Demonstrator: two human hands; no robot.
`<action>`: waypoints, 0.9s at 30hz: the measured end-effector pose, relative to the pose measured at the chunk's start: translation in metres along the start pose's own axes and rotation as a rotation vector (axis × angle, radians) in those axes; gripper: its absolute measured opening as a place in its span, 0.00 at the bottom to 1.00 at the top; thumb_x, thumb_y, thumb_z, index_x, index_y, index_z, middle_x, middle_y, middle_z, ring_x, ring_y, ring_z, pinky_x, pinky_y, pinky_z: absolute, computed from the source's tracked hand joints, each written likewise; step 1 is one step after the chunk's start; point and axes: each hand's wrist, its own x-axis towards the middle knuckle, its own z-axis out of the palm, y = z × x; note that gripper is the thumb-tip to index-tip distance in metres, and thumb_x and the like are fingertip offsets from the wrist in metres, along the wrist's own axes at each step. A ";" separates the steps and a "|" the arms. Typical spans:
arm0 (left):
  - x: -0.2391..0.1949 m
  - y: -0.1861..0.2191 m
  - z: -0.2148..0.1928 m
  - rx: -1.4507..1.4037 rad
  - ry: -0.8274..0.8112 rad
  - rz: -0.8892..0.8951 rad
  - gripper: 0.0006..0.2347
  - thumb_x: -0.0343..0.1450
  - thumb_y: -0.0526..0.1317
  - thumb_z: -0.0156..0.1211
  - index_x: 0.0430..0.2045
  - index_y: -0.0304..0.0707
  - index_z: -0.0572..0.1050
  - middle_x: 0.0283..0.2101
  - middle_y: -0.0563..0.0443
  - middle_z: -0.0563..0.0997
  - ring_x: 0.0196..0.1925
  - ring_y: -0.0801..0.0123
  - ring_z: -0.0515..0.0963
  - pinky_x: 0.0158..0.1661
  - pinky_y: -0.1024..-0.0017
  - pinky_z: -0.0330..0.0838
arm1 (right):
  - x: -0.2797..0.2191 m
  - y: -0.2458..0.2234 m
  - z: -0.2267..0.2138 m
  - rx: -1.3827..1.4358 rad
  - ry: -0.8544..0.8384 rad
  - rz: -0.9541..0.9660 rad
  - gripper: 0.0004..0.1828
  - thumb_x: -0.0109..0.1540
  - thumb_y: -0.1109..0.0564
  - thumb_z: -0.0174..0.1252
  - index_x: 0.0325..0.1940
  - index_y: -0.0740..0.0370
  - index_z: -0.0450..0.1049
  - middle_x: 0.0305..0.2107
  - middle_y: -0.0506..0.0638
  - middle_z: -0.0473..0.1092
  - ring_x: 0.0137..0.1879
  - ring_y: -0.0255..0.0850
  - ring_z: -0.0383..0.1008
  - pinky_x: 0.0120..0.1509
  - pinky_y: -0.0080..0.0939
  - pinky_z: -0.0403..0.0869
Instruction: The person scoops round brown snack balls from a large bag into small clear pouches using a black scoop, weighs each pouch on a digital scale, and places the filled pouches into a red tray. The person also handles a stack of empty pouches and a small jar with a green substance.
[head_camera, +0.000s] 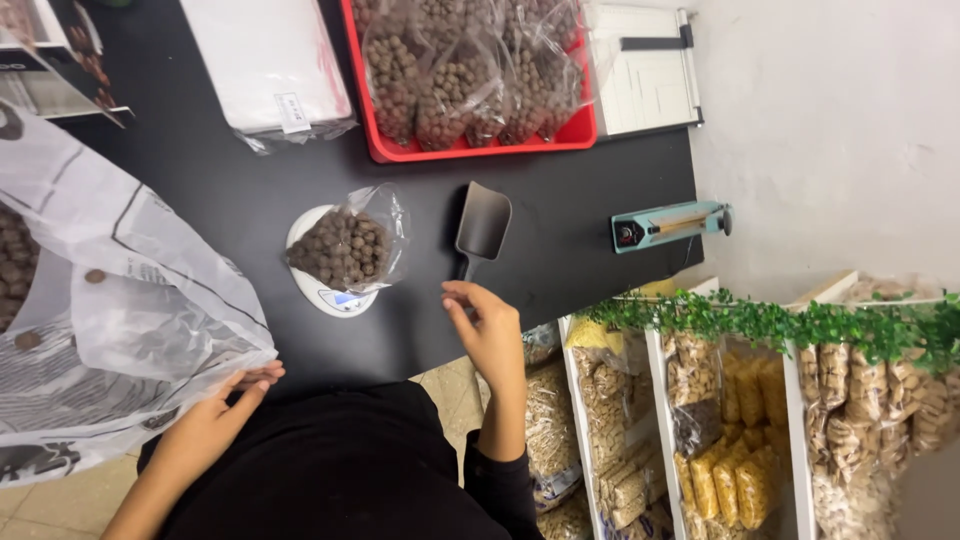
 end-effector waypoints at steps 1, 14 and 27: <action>0.001 -0.004 0.000 0.001 0.002 0.003 0.13 0.74 0.42 0.55 0.48 0.45 0.83 0.54 0.63 0.86 0.63 0.80 0.77 0.69 0.77 0.58 | 0.004 -0.004 -0.002 0.001 0.003 -0.003 0.11 0.66 0.54 0.58 0.50 0.56 0.81 0.41 0.44 0.82 0.44 0.34 0.81 0.47 0.33 0.76; 0.007 -0.023 0.006 -0.014 0.048 0.152 0.11 0.74 0.40 0.55 0.44 0.42 0.84 0.51 0.60 0.87 0.59 0.77 0.80 0.66 0.76 0.63 | 0.075 -0.049 0.067 -0.415 0.137 -0.525 0.14 0.65 0.58 0.57 0.54 0.50 0.77 0.47 0.43 0.78 0.44 0.45 0.80 0.40 0.46 0.72; 0.008 -0.023 0.008 -0.072 -0.011 0.006 0.13 0.74 0.42 0.56 0.51 0.50 0.82 0.53 0.65 0.87 0.56 0.82 0.82 0.58 0.78 0.66 | 0.084 -0.052 0.089 -0.639 0.026 -0.304 0.20 0.59 0.56 0.52 0.55 0.44 0.73 0.44 0.43 0.74 0.28 0.60 0.77 0.21 0.58 0.69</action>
